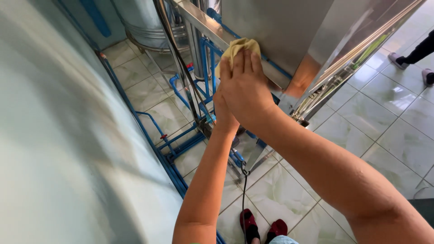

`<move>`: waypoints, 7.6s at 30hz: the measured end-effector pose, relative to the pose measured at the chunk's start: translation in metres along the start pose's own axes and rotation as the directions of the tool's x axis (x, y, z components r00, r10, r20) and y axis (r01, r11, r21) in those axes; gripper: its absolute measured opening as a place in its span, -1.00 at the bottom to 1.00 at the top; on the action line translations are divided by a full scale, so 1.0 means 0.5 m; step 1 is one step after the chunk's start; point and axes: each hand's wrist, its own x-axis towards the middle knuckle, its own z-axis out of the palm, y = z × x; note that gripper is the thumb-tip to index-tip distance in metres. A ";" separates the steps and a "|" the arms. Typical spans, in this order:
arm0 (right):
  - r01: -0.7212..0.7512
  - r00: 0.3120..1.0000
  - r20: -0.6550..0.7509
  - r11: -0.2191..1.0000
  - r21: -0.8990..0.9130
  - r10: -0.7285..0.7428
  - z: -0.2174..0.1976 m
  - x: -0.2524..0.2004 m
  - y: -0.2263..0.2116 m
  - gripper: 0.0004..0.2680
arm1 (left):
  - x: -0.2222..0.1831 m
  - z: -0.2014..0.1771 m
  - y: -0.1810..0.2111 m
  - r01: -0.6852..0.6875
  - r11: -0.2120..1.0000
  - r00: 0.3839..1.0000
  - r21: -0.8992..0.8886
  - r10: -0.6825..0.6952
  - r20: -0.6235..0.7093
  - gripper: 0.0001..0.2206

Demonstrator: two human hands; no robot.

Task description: Wiping down water filtration tanks and control panel with a cloth.

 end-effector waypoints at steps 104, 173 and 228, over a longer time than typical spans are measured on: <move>-0.176 0.984 0.153 0.375 0.910 0.091 0.258 -0.567 0.113 -0.70 | -0.482 0.247 0.197 0.519 0.854 0.840 -0.011 -0.508 0.189 -0.54; -0.085 0.989 0.136 0.551 0.830 -0.051 0.418 -0.638 0.376 -0.71 | -0.399 0.594 0.184 0.838 0.439 0.518 -0.324 -0.828 0.215 -0.58; 0.114 0.993 -0.099 0.556 0.823 -0.057 0.695 -0.695 0.742 -0.62 | -0.306 1.040 0.123 0.828 0.328 0.421 -0.455 -0.899 0.118 -0.70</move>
